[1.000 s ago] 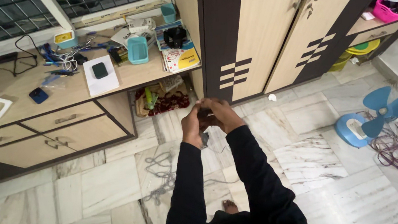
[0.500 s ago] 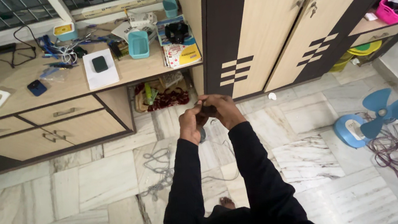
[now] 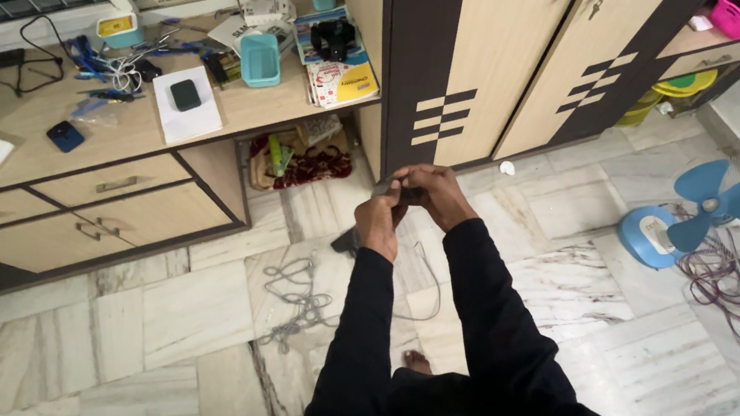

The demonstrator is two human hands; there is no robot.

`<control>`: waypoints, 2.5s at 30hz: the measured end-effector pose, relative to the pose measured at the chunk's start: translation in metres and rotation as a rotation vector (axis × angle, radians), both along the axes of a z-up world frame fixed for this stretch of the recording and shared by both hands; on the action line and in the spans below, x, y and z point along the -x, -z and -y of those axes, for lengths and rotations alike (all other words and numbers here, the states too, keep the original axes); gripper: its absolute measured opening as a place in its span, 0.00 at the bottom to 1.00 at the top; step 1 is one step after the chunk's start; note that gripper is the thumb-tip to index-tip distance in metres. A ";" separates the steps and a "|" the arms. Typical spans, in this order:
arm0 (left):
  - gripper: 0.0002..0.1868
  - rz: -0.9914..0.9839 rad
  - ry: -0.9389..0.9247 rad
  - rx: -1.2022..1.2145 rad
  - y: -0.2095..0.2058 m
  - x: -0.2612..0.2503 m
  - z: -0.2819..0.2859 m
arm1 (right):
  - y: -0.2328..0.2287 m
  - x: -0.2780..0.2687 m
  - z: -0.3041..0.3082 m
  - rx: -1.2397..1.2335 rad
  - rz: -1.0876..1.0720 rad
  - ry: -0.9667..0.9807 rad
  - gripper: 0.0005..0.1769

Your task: The person vacuums a tiled floor in a room, moving the vacuum cleaner back and forth near a cabinet and a fan. The person is barefoot and uses a handheld vacuum cleaner to clean the floor area.

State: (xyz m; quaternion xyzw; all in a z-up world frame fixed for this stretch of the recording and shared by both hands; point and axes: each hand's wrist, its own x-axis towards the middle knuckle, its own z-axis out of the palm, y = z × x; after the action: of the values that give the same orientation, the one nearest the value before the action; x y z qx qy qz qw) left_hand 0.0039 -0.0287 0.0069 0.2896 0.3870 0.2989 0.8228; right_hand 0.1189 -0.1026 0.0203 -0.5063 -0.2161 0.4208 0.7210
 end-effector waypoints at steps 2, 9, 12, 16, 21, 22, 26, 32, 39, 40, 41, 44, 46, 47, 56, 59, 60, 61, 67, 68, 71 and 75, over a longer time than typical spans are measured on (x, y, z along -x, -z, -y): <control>0.11 -0.020 0.005 -0.008 0.003 -0.002 0.004 | 0.007 -0.003 0.004 -0.017 0.005 0.004 0.13; 0.06 0.009 0.131 -0.036 0.048 -0.005 0.005 | 0.068 -0.006 0.007 -0.037 -0.093 0.071 0.10; 0.05 -0.112 0.158 -0.016 0.078 -0.007 0.004 | 0.116 -0.004 0.004 -0.025 -0.184 0.081 0.10; 0.09 -0.231 0.179 -0.054 0.116 -0.005 0.005 | 0.156 0.004 -0.008 0.010 -0.265 0.049 0.16; 0.11 -0.244 0.203 -0.005 0.155 0.006 -0.005 | 0.162 0.029 -0.015 0.125 -0.303 0.089 0.25; 0.11 -0.231 0.202 0.017 0.162 0.009 -0.008 | 0.162 0.035 -0.018 0.122 -0.296 0.094 0.26; 0.10 -0.151 0.179 0.111 0.177 0.012 -0.016 | 0.167 0.044 -0.025 0.169 -0.291 0.147 0.26; 0.11 -0.137 0.188 0.073 0.175 0.014 -0.016 | 0.172 0.037 -0.030 0.240 -0.185 0.152 0.18; 0.14 0.027 0.212 0.098 0.157 0.011 -0.009 | 0.158 0.009 -0.019 0.165 -0.247 0.180 0.16; 0.15 0.049 0.218 0.089 0.154 0.008 -0.009 | 0.152 0.005 -0.017 0.171 -0.218 0.192 0.16; 0.15 0.072 0.224 0.080 0.150 0.005 -0.008 | 0.146 0.001 -0.014 0.178 -0.190 0.203 0.15; 0.15 0.121 0.248 0.061 0.136 -0.004 -0.003 | 0.121 -0.011 -0.008 0.183 -0.302 0.231 0.15; 0.16 0.125 0.284 0.020 0.124 -0.008 0.001 | 0.107 -0.020 -0.004 0.147 -0.297 0.248 0.13; 0.16 0.127 0.301 -0.001 0.116 -0.010 0.003 | 0.101 -0.024 -0.001 0.129 -0.294 0.256 0.13; 0.32 0.255 0.376 0.001 0.082 -0.036 0.022 | 0.071 -0.058 0.034 0.120 -0.354 0.466 0.08; 0.32 0.289 0.392 0.030 0.072 -0.041 0.031 | 0.067 -0.061 0.038 0.110 -0.310 0.458 0.10; 0.30 0.286 0.397 0.030 0.068 -0.042 0.034 | 0.067 -0.061 0.038 0.110 -0.301 0.427 0.10; 0.28 0.283 0.401 0.030 0.064 -0.042 0.036 | 0.067 -0.062 0.037 0.110 -0.292 0.396 0.11; 0.20 0.260 0.416 -0.048 0.063 -0.039 0.033 | 0.079 -0.055 0.019 0.207 -0.234 0.404 0.10; 0.19 0.236 0.409 -0.048 0.067 -0.038 0.030 | 0.084 -0.056 0.015 0.235 -0.226 0.400 0.10; 0.21 0.192 0.403 -0.025 0.080 -0.035 0.020 | 0.110 -0.053 0.006 0.270 -0.270 0.364 0.10; 0.23 0.055 0.382 0.011 0.095 -0.026 0.010 | 0.154 -0.042 0.010 0.348 0.721 0.090 0.07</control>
State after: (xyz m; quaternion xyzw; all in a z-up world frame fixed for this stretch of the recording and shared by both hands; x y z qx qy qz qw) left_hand 0.0303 -0.0385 -0.0883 0.3451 0.3041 0.1430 0.8763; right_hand 0.1613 -0.1124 -0.1334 -0.7448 -0.3583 0.2147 0.5203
